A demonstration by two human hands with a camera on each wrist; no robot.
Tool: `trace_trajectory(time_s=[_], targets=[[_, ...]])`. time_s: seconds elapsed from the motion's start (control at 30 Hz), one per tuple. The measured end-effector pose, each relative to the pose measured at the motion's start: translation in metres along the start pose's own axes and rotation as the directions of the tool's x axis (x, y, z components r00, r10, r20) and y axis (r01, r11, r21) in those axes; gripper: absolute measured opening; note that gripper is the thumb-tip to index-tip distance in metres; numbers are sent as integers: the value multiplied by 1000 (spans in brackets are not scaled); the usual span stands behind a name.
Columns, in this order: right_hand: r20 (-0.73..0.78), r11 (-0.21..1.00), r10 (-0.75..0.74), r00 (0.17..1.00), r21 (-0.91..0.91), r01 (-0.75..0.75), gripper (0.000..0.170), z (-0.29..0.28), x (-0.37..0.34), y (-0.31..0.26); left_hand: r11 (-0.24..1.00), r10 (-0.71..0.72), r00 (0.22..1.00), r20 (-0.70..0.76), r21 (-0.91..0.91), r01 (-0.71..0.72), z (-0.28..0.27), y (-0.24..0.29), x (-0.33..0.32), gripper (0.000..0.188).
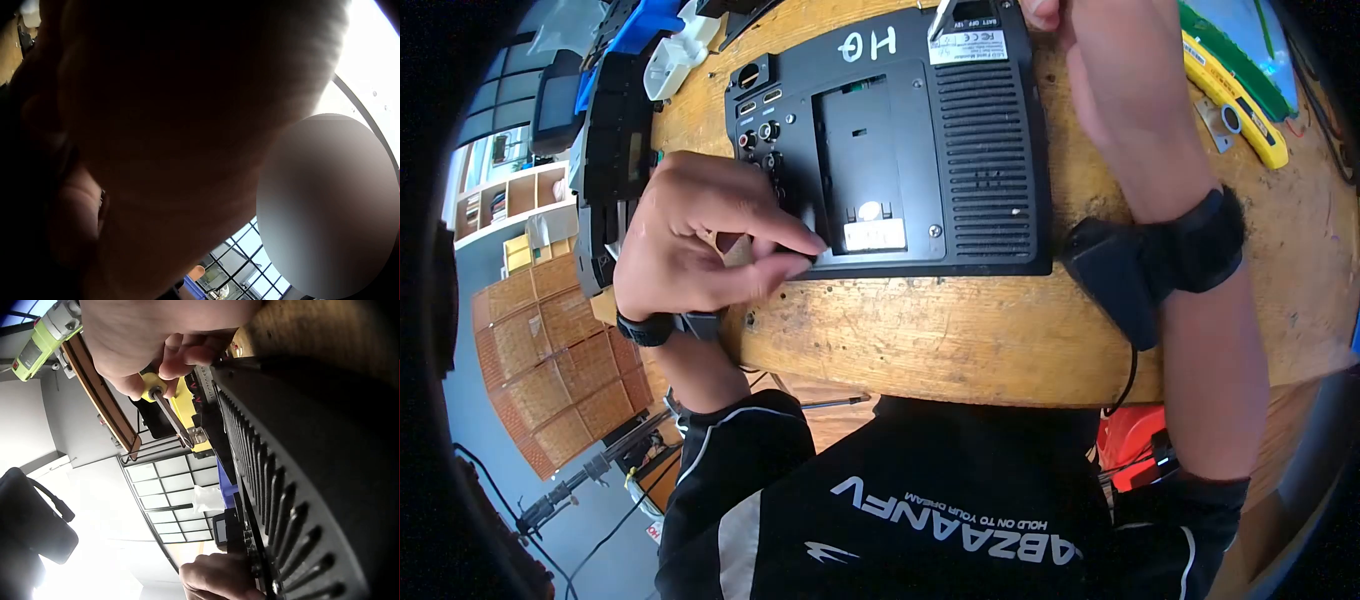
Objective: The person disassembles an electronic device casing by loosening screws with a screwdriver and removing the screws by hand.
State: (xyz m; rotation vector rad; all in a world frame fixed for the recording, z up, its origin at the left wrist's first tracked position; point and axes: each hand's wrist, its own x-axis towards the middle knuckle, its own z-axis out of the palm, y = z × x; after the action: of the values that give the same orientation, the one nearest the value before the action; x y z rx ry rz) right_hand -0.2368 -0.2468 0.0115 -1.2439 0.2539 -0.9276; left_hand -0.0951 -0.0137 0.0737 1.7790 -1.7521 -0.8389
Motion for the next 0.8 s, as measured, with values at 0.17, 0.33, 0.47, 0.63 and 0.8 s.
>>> trace_trajectory(time_s=[0.17,0.33,0.47,0.63,0.8], targets=[[-40,998,60,997,11,-59,21,2,1,-4,998,22,998,-58,62,-18,4,4,2,13],[-38,997,64,997,49,-62,21,0,0,-1,991,51,991,-121,130,-35,6,6,1,19],[-58,992,121,991,46,-119,22,3,1,-5,991,22,992,-121,135,-5,4,7,-2,17],[-38,985,173,984,33,-172,25,-3,4,-7,992,-22,993,-118,120,37,6,6,-3,12],[-70,993,118,991,34,-115,25,-1,1,-5,978,19,989,-148,207,12,8,7,-1,13]])
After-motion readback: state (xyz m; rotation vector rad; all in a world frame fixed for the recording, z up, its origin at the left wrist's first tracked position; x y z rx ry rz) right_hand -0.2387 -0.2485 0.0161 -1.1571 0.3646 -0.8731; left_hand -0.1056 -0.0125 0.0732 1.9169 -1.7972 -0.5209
